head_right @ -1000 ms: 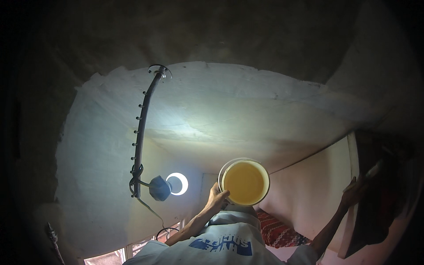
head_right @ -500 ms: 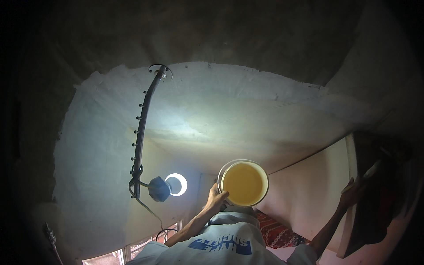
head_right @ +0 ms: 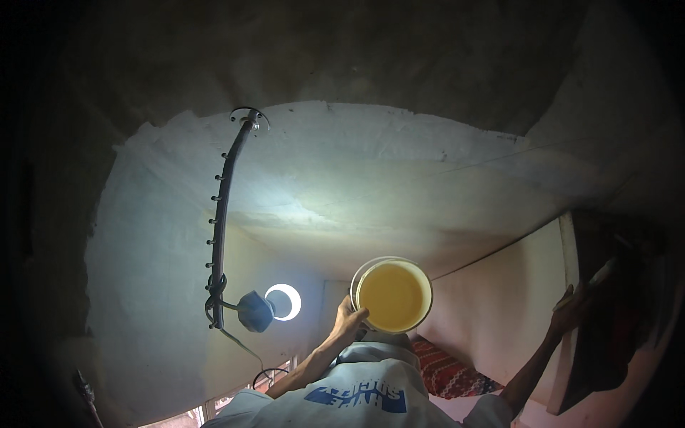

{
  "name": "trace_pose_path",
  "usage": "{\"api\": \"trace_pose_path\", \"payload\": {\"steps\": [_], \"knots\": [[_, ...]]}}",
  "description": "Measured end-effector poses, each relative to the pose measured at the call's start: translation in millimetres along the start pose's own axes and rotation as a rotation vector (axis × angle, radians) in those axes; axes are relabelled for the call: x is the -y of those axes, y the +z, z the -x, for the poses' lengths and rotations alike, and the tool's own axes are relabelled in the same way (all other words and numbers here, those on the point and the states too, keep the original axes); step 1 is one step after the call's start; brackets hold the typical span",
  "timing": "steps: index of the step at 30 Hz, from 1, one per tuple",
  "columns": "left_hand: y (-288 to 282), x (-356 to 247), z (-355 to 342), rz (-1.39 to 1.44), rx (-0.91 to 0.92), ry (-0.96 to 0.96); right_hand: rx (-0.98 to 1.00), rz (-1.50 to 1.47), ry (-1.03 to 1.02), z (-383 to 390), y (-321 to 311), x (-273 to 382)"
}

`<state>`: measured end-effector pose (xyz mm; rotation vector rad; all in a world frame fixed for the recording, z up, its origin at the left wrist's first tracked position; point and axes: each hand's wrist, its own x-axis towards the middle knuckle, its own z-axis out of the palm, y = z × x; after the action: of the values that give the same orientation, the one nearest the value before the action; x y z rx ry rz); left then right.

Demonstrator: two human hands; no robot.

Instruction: The person paints a ceiling with a brush and a bucket of paint. They repeatedly dip the brush into the bucket and apply paint to the ceiling surface, then place the bucket on a nearby shelf.

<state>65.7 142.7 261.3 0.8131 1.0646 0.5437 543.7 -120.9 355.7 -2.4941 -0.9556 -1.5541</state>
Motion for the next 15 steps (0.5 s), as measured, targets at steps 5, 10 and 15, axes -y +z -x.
{"api": "trace_pose_path", "payload": {"steps": [5,10,15], "knots": [[-3.0,4.0,-3.5,-0.041,-0.041,0.000,-0.031,-0.035,-0.013,-6.3,-5.6,6.5],[-1.6,0.8,-5.3,0.003,-0.032,-0.018,-0.002,-0.036,0.009,-4.6,-4.8,4.3],[-0.6,1.1,-6.4,0.007,-0.025,-0.023,0.016,-0.024,0.004,-3.1,-2.2,0.3]]}}
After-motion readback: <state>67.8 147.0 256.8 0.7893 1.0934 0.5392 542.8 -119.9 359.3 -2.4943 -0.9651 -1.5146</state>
